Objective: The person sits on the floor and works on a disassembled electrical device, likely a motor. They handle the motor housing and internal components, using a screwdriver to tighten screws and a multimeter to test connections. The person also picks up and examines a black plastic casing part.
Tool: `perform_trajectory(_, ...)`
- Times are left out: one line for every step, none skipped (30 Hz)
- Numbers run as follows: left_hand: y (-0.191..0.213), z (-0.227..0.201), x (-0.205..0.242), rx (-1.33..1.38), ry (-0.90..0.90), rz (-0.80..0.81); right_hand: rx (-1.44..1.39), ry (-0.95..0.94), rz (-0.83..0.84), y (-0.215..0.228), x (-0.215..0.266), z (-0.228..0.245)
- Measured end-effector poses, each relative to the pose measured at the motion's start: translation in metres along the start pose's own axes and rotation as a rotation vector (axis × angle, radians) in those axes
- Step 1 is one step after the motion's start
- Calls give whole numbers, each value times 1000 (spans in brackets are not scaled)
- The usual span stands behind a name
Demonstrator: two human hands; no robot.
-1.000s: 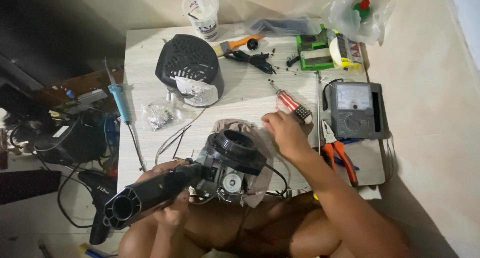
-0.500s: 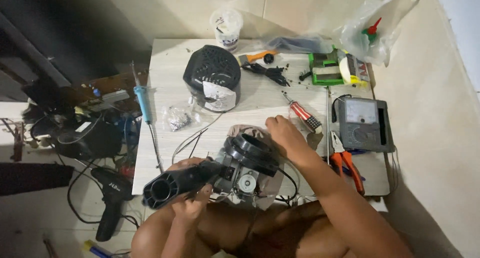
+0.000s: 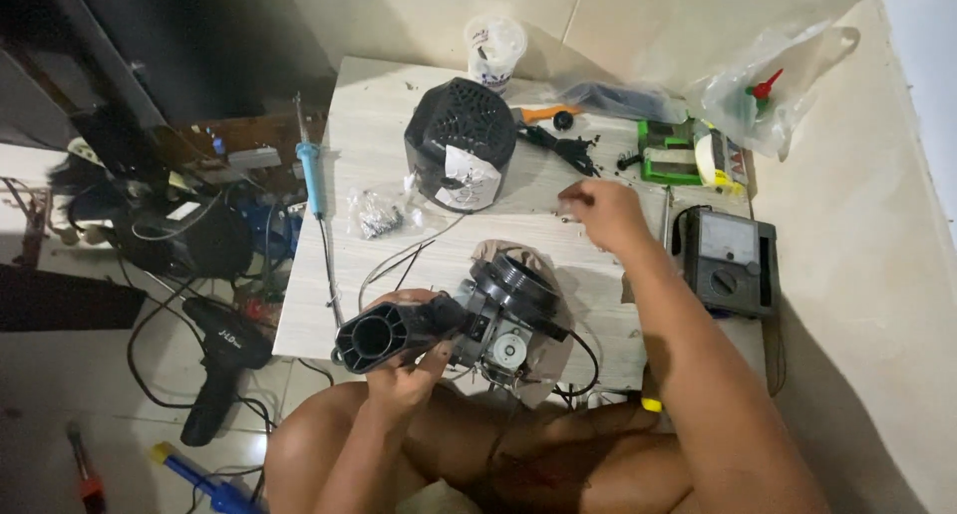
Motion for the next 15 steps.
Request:
perform_trajectory(1, 0, -1, 11, -75, -12, -53, 0, -51, 3, 1, -3)
perform_trajectory(2, 0, -3, 22, -149, -24, -107, 2, -103, 7, 3, -7)
perform_trajectory(1, -2, -5, 25, -143, -24, -104, -4, -100, 8, 6, -11)
perform_trajectory(-1, -2, -8, 26, -104, -3, -198, 20, -137, 11, 9, -14)
perform_trajectory(-2, -4, -7, 22, -58, 11, -292, 42, -164, 12, 15, -17)
perform_trajectory(-2, -4, -8, 21, -45, 2, -290, 35, -150, 26, 44, -2)
perform_trajectory(-1, -6, -10, 21, -75, 17, -332, 76, -137, 40, 68, 19)
perform_trajectory(-1, -8, -12, 22, -105, 31, -374, 116, -123, 55, 93, 40)
perform_trajectory(0, -6, -13, 11, -103, 18, -376, 124, -107, 57, 110, 54)
perform_trajectory(0, -5, -13, 54, -111, 12, -415, 179, -32, 57, 127, 70)
perform_trajectory(0, -4, -12, 96, -112, 8, -456, 227, 46, 56, 148, 85)
perform_trajectory(-2, -12, -12, 85, -102, -3, -462, 226, 64, 55, 160, 99)
perform_trajectory(-5, -16, -15, 54, -56, 6, -401, 289, 111, 54, 172, 117)
perform_trajectory(-8, -21, -17, 24, -10, 15, -341, 352, 158, 53, 185, 134)
perform_trajectory(-6, -19, -12, 20, -13, 12, -341, 357, 160, 51, 188, 136)
Point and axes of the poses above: each hand's wrist, its own x-axis away from the middle knuckle, its own y-axis out of the back of the hand, z = x × y, the point moved 6 cm from there along -x, towards the middle knuckle, and after that the axes turned 14 degrees about x, right-handed, at the moved point
